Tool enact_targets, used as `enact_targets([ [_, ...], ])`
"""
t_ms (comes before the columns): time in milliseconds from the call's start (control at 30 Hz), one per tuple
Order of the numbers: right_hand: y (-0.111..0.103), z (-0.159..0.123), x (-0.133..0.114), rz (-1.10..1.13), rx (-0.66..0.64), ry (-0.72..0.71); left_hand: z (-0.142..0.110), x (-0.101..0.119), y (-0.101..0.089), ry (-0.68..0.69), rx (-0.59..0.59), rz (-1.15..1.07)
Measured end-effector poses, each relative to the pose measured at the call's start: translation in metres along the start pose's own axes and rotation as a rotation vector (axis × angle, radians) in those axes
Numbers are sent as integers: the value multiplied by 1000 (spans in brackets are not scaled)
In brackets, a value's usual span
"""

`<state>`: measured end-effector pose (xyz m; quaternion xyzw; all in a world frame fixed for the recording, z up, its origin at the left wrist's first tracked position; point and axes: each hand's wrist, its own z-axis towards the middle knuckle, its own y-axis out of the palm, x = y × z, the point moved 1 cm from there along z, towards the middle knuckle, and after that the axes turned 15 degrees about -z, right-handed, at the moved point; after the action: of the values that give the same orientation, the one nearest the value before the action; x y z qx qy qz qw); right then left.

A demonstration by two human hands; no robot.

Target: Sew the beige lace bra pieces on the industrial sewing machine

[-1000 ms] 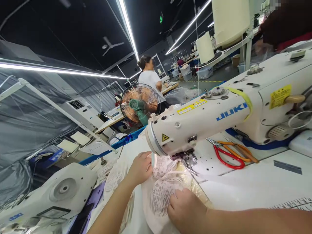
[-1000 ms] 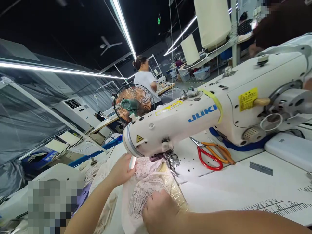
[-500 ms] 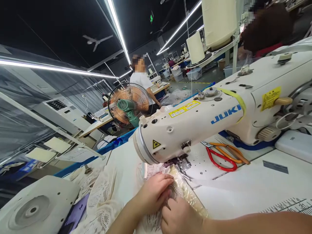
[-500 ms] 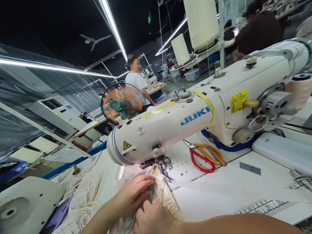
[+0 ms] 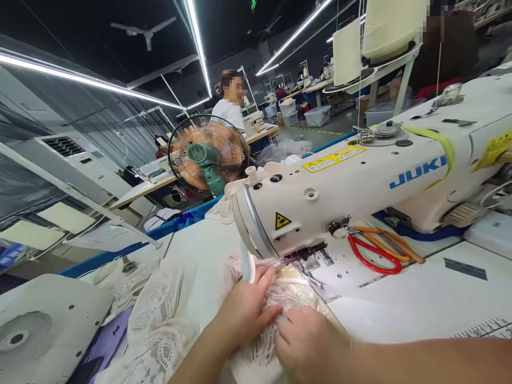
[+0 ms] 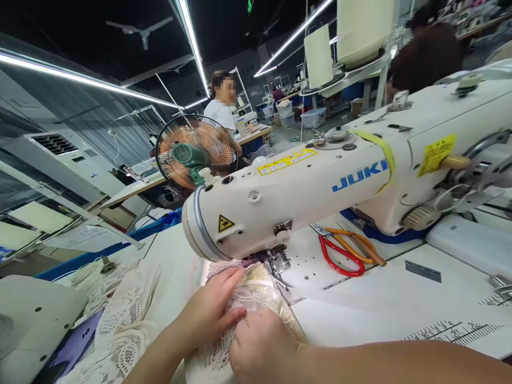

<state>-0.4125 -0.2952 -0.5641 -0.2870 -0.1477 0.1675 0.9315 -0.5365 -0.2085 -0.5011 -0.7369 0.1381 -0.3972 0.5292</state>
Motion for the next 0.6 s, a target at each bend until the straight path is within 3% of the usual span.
enact_targets([
  [167,-1,-1,4,-19,-259,-123,-7,6,4,-17,-59,90],
  [333,-5,-14,14,46,-381,-225,-20,26,14,-57,-131,230],
  [433,-17,-18,31,157,-433,-320,-23,36,21,-72,-104,310],
  [600,-30,-19,52,356,-484,-291,-17,32,25,26,-6,323],
])
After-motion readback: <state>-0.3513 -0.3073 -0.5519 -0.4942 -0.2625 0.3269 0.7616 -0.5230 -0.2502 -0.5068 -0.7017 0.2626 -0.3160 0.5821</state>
